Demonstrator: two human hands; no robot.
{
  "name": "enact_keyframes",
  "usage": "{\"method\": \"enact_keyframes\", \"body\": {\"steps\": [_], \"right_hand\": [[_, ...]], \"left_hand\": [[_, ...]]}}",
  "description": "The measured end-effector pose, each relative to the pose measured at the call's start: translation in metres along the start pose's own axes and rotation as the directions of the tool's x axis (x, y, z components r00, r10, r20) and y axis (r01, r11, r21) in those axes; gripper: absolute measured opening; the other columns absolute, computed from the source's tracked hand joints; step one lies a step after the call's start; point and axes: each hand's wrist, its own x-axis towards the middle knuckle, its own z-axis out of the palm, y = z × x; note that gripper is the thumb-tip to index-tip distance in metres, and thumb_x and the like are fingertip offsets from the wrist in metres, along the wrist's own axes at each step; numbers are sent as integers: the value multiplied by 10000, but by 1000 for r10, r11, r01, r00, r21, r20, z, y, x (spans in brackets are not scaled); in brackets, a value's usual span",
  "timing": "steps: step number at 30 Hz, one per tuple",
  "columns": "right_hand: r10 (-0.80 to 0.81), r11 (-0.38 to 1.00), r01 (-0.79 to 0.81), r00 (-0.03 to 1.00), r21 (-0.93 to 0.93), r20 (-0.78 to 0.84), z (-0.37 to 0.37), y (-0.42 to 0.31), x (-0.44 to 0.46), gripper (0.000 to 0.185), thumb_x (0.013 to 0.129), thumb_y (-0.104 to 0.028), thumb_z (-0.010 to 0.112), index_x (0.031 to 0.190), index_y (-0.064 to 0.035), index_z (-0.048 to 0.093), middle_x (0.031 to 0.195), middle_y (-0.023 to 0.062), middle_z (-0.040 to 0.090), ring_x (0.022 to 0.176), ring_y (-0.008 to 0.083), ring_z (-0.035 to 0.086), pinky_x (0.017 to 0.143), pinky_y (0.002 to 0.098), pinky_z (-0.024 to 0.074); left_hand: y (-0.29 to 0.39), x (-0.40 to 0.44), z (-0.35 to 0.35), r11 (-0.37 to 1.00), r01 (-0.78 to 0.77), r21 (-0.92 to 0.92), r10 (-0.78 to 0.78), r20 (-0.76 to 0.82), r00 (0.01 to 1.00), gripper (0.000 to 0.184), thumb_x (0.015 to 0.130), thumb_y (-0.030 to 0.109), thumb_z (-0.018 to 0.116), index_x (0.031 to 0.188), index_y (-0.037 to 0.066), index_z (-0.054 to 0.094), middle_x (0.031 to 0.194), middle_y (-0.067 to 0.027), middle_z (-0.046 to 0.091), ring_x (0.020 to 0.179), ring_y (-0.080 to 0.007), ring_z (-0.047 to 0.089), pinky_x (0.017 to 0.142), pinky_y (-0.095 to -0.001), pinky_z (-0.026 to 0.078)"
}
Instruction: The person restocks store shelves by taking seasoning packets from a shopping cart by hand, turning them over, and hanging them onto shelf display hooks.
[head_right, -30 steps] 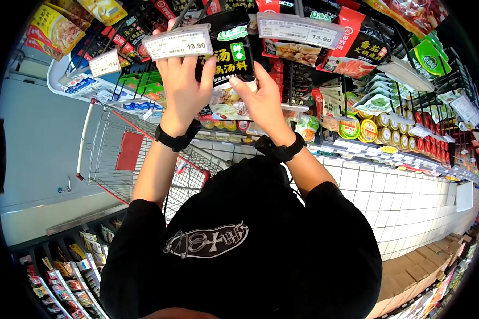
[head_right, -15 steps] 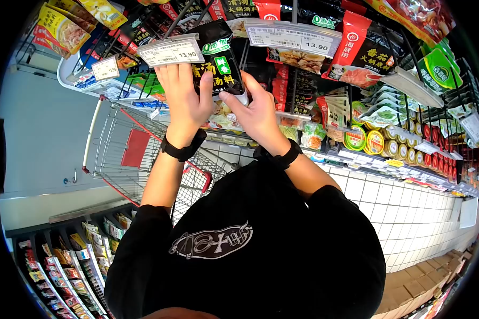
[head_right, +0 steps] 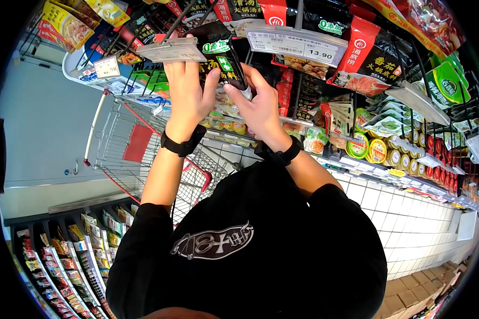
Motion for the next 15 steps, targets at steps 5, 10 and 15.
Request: {"method": "enact_keyframes", "body": {"steps": [5, 10, 15], "right_hand": [[106, 991, -105, 994, -78, 8, -1, 7, 4, 406, 853, -146, 663, 1216, -17, 535, 958, 80, 689, 862, 90, 625, 753, 260, 486], [75, 996, -77, 997, -46, -35, -4, 13, 13, 395, 873, -178, 638, 1211, -5, 529, 965, 102, 678, 844, 113, 628, 743, 269, 486], [99, 990, -103, 994, -101, -42, -10, 12, 25, 446, 869, -131, 622, 1267, -1, 470, 1046, 158, 642, 919, 220, 641, 793, 322, 482]], "left_hand": [[-8, 2, 8, 1000, -5, -1, 5, 42, 999, 711, 789, 247, 675, 1381, -9, 377, 1420, -268, 323, 1327, -439, 272, 1081, -556, 167], [-5, 7, 15, 999, 7, -32, -2, 142, 990, 718, 864, 232, 599, 1461, 43, 247, 1476, -323, 177, 1371, -477, 168, 1101, -542, 123], [-10, 19, 32, 998, 48, -30, -42, 169, 985, 685, 876, 269, 585, 1459, 90, 275, 1481, -325, 148, 1372, -483, 153, 1085, -528, 201]]}}
